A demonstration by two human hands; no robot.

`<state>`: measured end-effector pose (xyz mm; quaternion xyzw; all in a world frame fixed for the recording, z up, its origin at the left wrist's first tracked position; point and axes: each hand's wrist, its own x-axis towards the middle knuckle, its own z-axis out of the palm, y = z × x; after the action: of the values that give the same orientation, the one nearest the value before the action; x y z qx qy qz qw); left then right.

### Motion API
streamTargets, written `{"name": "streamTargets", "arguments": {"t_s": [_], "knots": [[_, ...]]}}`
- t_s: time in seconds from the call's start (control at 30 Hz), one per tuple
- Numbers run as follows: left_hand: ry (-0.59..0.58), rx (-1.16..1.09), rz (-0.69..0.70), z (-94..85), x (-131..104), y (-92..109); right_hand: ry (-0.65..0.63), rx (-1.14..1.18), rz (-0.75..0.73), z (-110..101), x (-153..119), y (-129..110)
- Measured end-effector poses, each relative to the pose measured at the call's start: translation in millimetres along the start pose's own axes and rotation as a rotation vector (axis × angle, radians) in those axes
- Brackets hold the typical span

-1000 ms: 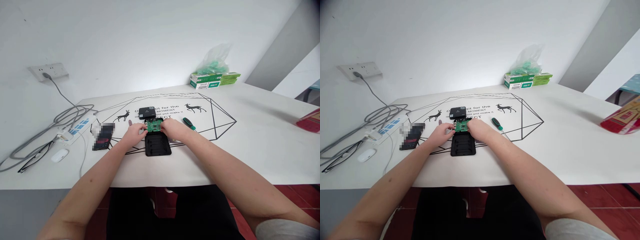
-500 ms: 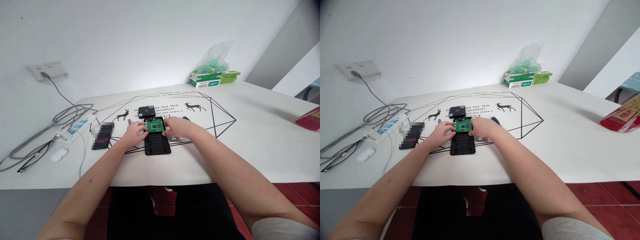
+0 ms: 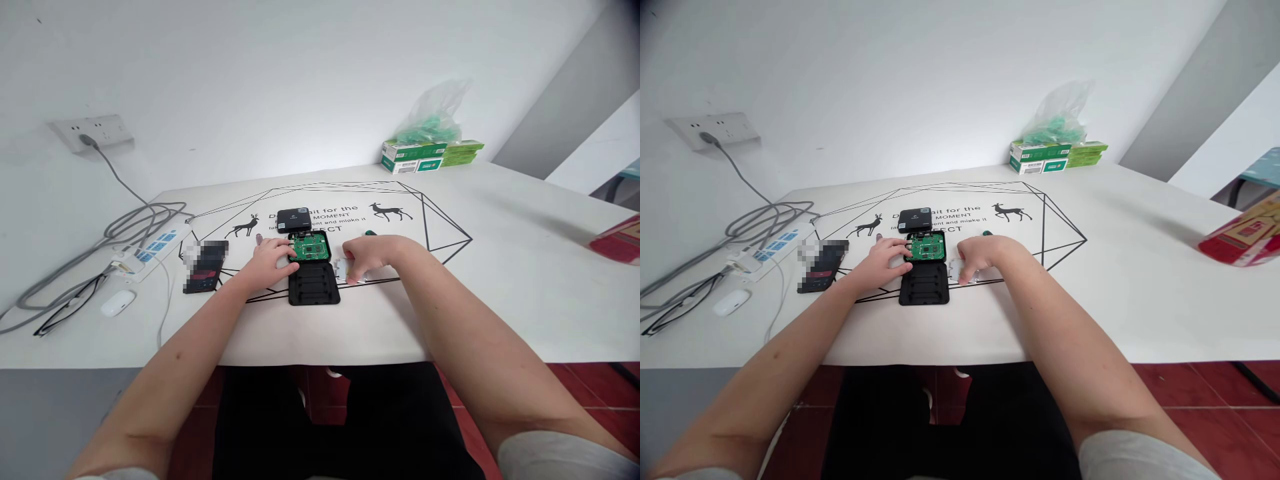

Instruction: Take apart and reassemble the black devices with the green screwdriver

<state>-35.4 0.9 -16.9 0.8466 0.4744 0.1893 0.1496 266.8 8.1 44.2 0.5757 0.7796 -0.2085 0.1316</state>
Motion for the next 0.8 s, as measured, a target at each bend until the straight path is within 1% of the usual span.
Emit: {"name": "streamTargets", "arguments": {"t_s": [0.1, 0.2, 0.3, 0.37, 0.47, 0.53, 0.6, 0.73, 0.8], "knots": [[-0.077, -0.047, 0.034, -12.2, -7.1, 2.1, 0.026, 0.011, 0.012, 0.3, -0.4, 0.7], [-0.158, -0.081, 0.045, -20.1, -12.0, 2.7, 0.031, 0.002, -0.026, 2.3, -0.8, -0.5], [-0.218, -0.086, 0.031, -20.8, -13.1, 3.3, 0.005, -0.021, -0.084, 3.5, -1.4, -2.1], [-0.231, -0.083, 0.029, -18.7, -12.3, 4.3, 0.018, -0.048, -0.112, 2.9, -1.8, -2.6], [-0.222, -0.085, 0.050, -15.2, -10.6, 6.3, 0.141, -0.062, -0.164, -0.4, -2.9, -2.7], [-0.218, -0.089, 0.071, -13.5, -9.8, 7.5, 0.221, -0.020, -0.253, -2.5, -4.2, -4.2], [-0.213, -0.091, 0.084, -12.3, -9.5, 8.7, 0.254, 0.054, -0.375, -2.7, -6.0, -8.7], [-0.208, -0.086, 0.087, -11.4, -9.5, 11.5, 0.244, 0.154, -0.576, 4.6, -9.1, -27.2], [-0.205, -0.077, 0.088, -11.5, -9.5, 12.9, 0.211, 0.134, -0.625, 10.4, -9.5, -37.5]]}}
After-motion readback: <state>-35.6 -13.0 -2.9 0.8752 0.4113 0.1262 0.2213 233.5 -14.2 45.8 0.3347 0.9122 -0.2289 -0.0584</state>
